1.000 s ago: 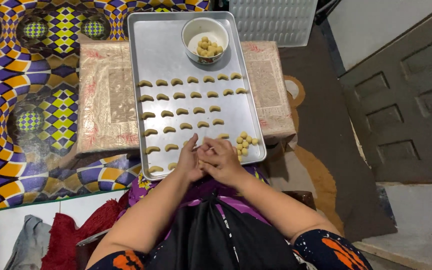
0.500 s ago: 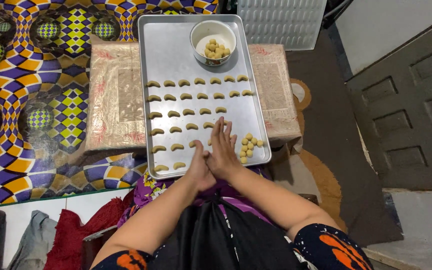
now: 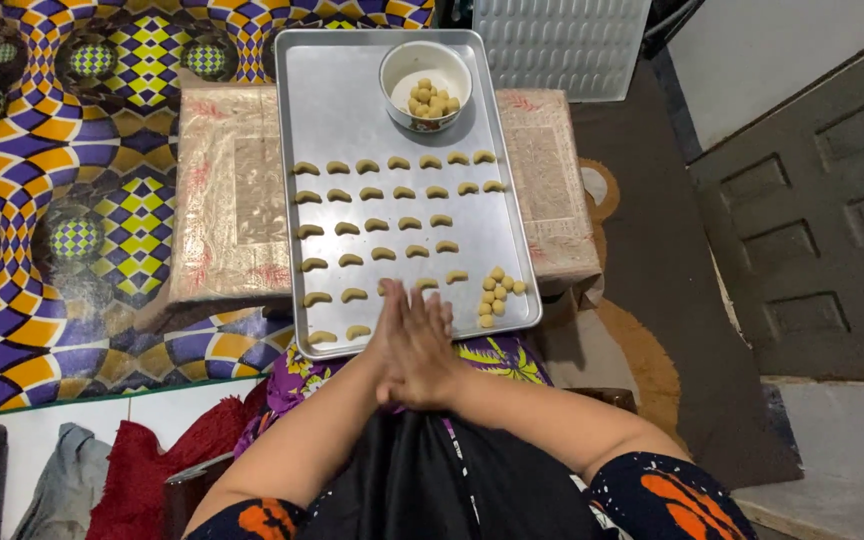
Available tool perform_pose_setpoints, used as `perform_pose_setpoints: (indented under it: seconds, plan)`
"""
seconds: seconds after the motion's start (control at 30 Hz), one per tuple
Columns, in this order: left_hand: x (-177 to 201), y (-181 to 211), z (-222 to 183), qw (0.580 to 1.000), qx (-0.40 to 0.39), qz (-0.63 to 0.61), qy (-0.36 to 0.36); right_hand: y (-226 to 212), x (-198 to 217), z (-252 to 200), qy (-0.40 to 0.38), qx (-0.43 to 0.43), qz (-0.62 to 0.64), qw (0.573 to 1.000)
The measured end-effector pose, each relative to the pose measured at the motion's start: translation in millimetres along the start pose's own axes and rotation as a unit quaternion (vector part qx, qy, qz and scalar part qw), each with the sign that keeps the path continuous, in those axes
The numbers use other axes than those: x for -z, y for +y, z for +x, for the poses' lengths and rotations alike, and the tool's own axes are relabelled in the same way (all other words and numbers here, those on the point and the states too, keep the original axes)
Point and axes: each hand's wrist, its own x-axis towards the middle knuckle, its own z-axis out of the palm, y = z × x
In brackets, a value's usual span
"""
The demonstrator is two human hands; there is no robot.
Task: Shaping small pieces of dough into crescent shapes and arranging them in rows on a metal baking tray.
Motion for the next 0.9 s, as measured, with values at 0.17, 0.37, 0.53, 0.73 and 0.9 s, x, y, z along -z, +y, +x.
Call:
perform_pose_setpoints:
  seconds: [0.17,0.37,0.53,0.73,0.9]
  plan:
    - [-17.2,13.1,-26.8,0.996,0.089,0.023,0.02,32.3,5.8,21.9,0.056,-0.097,0.072,0.991]
    - [-43.6,34.7,-32.8,0.99,0.061,0.04,-0.12,1.6,-21.9,-4.5,0.145,0.133,-0.032,0.98]
    - [-32.5,14.5,-37.6,0.997,0.073,0.019,-0.03,31.5,-0.7,18.0,0.103,-0.004,0.035,0.994]
    - [-23.0,3.2,-17.6,0.959,-0.212,-0.068,-0.173,18.1,-32.4,-0.5,0.165,0.086,-0.011,0.983]
    - [-11.9,9.9,-26.6,0.993,0.106,0.012,-0.046,22.2,3.8,21.3,0.061,-0.064,0.05,0.995]
